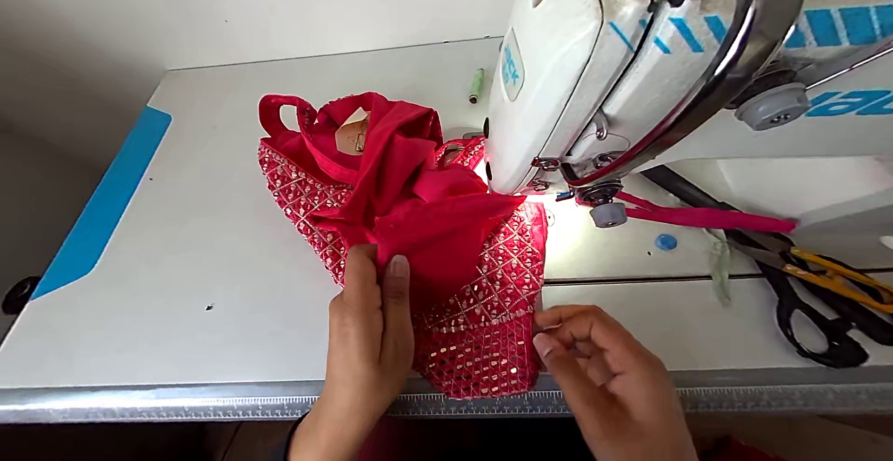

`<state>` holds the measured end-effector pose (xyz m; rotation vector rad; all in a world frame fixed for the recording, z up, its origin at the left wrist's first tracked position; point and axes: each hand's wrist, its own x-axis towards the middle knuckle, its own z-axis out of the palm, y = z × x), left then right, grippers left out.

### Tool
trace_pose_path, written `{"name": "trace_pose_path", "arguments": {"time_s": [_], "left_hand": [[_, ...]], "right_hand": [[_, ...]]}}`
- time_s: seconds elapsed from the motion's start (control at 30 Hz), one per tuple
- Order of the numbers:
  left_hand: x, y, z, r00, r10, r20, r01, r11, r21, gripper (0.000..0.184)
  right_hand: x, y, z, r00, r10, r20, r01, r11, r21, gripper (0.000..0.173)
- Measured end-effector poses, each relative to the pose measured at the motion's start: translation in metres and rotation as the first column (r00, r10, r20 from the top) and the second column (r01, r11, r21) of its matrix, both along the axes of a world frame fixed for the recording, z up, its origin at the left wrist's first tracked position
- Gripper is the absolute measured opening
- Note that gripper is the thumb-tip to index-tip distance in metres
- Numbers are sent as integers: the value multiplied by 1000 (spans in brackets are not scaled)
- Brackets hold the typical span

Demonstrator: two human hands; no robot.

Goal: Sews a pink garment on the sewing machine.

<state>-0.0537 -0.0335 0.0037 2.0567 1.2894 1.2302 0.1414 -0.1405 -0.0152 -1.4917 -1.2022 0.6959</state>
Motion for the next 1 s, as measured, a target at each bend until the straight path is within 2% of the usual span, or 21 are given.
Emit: {"name": "trace_pose_path", "arguments": {"time_s": [0.07,0.17,0.23,0.3,0.33,0.37,0.43,0.47,0.5,0.53,0.57,0.6,0.67,0.7,0.77,0.83,0.9,0.93,1.0], "left_hand": [[1,1,1,1000,1,24,0,1000,-21,21],[2,3,4,999,-4,42,6,999,-43,21],[3,4,5,999,0,37,2,999,-55,21],[3,4,6,999,-1,33,3,998,-64,22],[3,4,6,999,-5,34,7,998,-65,22],[3,5,6,999,-10,35,12,998,-67,22],[1,5,6,999,-27,36,30,997,-77,22],[0,5,7,999,-37,32,39,996,-79,22],[-1,5,7,999,-46,23,47,997,-68,22],[-2,6,7,999,-53,9,53,998,-43,22],[-2,7,8,999,-53,-9,53,999,2,21],[-2,8,10,998,-49,-32,51,996,69,21],[0,10,15,997,-33,-76,50,971,234,22],[2,11,18,995,-27,-97,56,949,311,20],[6,11,27,987,-70,-144,125,899,419,18],[10,4,31,950,-186,-252,287,840,461,15],[19,-8,33,839,-345,-422,515,755,406,17],[24,-13,32,761,-404,-508,610,713,346,21],[33,-20,27,641,-454,-619,701,675,231,23]], "right_hand": [[0,3,5,920,4,-391,-21,999,-37,9],[-3,7,8,712,-21,-702,-25,998,-55,32],[-3,12,10,553,-26,-833,-37,998,-56,32],[-2,18,11,436,-39,-899,-66,995,-75,32],[-1,21,11,424,-46,-904,-90,992,-92,33],[0,23,11,457,-57,-888,-100,988,-114,36],[1,23,9,594,-50,-803,-70,991,-113,40],[4,21,7,727,-29,-686,-55,993,-100,39],[10,17,4,881,-11,-472,-36,995,-90,38],[17,11,1,991,-5,-137,-7,996,-83,34],[24,6,-3,976,-6,220,24,997,-79,32],[27,3,-4,880,1,475,42,996,-80,32],[25,2,-3,716,25,698,67,992,-104,33],[25,2,-2,675,21,737,80,992,-102,34],[29,4,0,691,-31,722,86,995,-40,36],[36,7,0,810,-106,577,59,993,99,45],[40,11,-5,900,-79,429,-6,981,193,57],[42,13,-9,907,-26,420,-71,974,213,54],[45,17,-16,860,40,509,-187,952,242,29]]}}
